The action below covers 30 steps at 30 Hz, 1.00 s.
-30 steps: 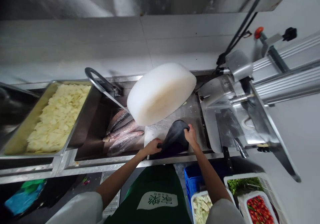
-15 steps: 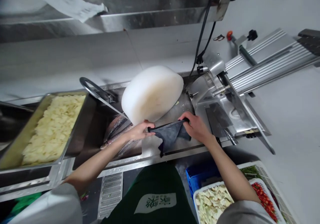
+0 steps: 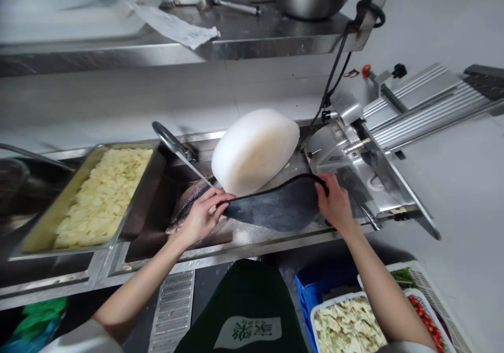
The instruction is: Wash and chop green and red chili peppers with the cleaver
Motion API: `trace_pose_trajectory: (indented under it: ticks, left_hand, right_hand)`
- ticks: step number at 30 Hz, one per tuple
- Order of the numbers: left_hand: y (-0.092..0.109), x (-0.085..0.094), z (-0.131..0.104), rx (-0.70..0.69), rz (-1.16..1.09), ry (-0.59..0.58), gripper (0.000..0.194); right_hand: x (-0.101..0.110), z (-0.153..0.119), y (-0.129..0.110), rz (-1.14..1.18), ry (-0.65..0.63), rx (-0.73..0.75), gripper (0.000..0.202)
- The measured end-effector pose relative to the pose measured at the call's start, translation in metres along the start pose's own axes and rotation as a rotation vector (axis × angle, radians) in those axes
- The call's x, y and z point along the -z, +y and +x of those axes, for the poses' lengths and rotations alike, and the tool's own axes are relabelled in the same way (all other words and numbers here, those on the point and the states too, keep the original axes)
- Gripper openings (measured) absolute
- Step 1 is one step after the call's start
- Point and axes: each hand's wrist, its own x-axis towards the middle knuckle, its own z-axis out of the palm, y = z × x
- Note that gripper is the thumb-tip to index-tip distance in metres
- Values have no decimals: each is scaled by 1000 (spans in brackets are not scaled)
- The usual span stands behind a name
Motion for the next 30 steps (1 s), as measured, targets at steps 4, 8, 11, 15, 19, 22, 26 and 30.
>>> trace_pose_trajectory:
  ticks: [4,8,11,15,19,22,26,30]
  left_hand:
    - [-49,-48,21,54,227,199,32]
    - [-87,-132,12,28,225,-61,42]
    - [-108,-196,-7,71,172,-285,48]
    - [-141,-236,-21,304,256,-339,58]
    - [-168,-232,-28,359,314,-292,62]
    - [-171,-212,-33,494,225,-145,42]
    - [-145,-137,-24,696,120,520,31]
    - [-90,-35,36,308,151,736,50]
  right_hand:
    - [-79,39,27,-121,-139,-46,39]
    - [-165,28,41,-273,-344,-51,50]
    - [-217,-14,47,-277,-601,-26,52]
    - [-264,-56,65,-246,-723,-96,57]
    - [-294,-57,76,-249,-736,-170,62]
    - [-309,-44,68,-223,-755,-261,65]
    - [-320,-27,51,-103,-681,-462,60]
    - [-334,-14,36,261,-573,-587,66]
